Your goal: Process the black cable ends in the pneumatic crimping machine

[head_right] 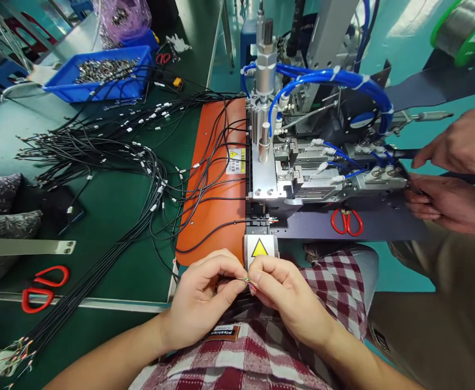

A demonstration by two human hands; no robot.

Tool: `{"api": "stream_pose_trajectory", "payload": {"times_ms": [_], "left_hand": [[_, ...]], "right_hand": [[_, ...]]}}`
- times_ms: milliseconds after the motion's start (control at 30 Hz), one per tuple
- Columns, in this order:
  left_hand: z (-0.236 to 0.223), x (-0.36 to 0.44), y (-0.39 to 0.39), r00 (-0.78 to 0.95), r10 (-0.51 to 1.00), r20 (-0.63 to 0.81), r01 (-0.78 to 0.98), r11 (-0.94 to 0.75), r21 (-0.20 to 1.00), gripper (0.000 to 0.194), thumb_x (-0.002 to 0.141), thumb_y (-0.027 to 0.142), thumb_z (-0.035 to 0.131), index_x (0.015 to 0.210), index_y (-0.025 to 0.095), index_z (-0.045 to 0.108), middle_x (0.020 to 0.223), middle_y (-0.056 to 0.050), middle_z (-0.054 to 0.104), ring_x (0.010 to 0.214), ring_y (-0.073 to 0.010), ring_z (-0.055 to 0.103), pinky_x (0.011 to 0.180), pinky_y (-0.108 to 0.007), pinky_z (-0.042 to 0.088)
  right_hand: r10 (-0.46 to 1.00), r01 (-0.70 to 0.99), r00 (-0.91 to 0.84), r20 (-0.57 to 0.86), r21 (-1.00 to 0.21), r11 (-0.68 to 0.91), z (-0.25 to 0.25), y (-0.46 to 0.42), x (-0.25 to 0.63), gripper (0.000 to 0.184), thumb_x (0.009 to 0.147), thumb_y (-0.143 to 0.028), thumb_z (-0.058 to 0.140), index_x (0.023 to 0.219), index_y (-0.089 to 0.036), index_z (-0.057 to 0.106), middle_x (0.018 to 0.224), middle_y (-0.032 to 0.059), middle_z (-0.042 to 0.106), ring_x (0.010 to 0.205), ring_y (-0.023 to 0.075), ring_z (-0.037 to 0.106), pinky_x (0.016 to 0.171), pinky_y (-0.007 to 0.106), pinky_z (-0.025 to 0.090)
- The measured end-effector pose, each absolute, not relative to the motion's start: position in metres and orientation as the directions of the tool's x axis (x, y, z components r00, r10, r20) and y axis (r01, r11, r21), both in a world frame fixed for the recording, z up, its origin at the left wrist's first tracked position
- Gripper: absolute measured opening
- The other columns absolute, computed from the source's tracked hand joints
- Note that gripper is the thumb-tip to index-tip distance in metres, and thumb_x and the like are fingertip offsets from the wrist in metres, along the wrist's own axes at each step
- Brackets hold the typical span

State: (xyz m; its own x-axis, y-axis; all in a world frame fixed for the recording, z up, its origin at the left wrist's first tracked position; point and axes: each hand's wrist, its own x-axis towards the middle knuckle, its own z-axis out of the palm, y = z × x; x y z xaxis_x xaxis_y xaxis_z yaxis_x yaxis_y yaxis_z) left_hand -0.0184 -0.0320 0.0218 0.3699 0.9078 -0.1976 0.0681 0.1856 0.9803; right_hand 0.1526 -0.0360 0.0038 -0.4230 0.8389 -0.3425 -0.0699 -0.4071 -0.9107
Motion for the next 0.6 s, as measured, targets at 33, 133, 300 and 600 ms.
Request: {"api": "stream_pose_trajectory", "payload": {"times_ms": [33,133,300,600], "left_hand": [[0.020,-0.018,-0.032,0.381,0.905,-0.191,0.082,0.173,0.982,0.007,0.085,0.021,0.060,0.082,0.015,0.062,0.081,-0.003,0.056,0.073,-0.0118,0.053,0.064,-0.022,0.040],[0.019,-0.017,-0.028,0.413,0.857,-0.309,0.017,0.332,0.943,0.010,0.083,0.023,0.064,0.082,0.016,0.057,0.078,-0.001,0.055,0.070,-0.0107,0.051,0.061,-0.021,0.039],[0.025,-0.014,-0.023,0.451,0.793,-0.408,-0.129,0.511,0.850,0.021,0.076,0.023,0.072,0.079,0.015,0.052,0.074,0.003,0.055,0.069,-0.0079,0.051,0.064,-0.019,0.041],[0.026,-0.017,-0.021,0.473,0.770,-0.428,-0.122,0.538,0.834,0.023,0.074,0.025,0.074,0.078,0.014,0.054,0.070,0.003,0.054,0.064,-0.0071,0.048,0.059,-0.019,0.037]], "right_hand": [[0.832,-0.091,-0.423,-0.359,-0.896,-0.434,0.003,-0.037,0.152,0.034,0.092,-0.043,0.048,0.068,-0.020,0.045,0.060,-0.0048,0.033,0.053,0.0109,0.024,0.047,0.024,0.022],[0.876,-0.033,-0.390,-0.284,-0.946,-0.322,0.003,-0.036,0.153,0.036,0.092,-0.044,0.049,0.067,-0.019,0.046,0.063,-0.0029,0.038,0.057,0.0122,0.031,0.052,0.025,0.028],[0.889,0.042,-0.405,-0.212,-0.976,-0.214,0.006,-0.033,0.154,0.036,0.095,-0.040,0.045,0.066,-0.020,0.042,0.064,-0.0027,0.037,0.059,0.0128,0.033,0.054,0.025,0.031],[0.890,0.144,-0.448,-0.082,-0.989,-0.019,0.008,-0.034,0.155,0.031,0.099,-0.032,0.038,0.070,-0.021,0.041,0.066,-0.0030,0.037,0.060,0.0132,0.034,0.056,0.026,0.031]]}}
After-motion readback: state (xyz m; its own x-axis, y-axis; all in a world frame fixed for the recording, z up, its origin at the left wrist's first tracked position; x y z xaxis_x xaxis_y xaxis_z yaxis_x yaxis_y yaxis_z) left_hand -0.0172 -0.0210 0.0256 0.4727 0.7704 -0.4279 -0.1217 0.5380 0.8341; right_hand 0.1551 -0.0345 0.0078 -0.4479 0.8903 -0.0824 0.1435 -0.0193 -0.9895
